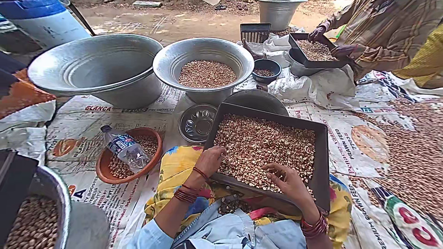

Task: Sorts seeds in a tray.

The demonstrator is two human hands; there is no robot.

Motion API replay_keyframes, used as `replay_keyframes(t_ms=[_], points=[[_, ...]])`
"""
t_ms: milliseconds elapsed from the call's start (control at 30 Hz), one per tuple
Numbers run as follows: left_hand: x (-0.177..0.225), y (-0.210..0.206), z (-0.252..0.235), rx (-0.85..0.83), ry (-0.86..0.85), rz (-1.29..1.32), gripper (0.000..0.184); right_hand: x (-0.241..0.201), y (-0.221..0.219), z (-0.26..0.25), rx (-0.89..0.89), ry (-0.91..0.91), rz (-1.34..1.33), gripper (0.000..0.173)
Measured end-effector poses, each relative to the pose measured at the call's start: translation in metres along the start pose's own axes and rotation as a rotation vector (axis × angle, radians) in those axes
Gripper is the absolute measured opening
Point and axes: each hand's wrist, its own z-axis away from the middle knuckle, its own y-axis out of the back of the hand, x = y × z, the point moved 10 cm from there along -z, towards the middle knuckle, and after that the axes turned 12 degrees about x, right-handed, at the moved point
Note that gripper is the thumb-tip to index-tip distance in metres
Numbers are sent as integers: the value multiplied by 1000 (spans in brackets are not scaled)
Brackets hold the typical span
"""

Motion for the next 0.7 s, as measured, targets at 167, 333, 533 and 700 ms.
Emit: replay_keyframes(t_ms=[167, 333, 533, 700], points=[[-2, -4, -2, -75, -24, 48, 20, 7, 4, 3, -22, 5, 46, 26], [27, 14, 32, -496, -248, 829, 16, 36, 43, 5, 115, -133, 167, 29], [-13, -5, 3, -348, 226, -161, 45, 74, 73, 9, 114, -529, 640, 51], [51, -55, -3, -424, 148, -118, 60, 57, 21, -1, -90, -547, 626, 78]])
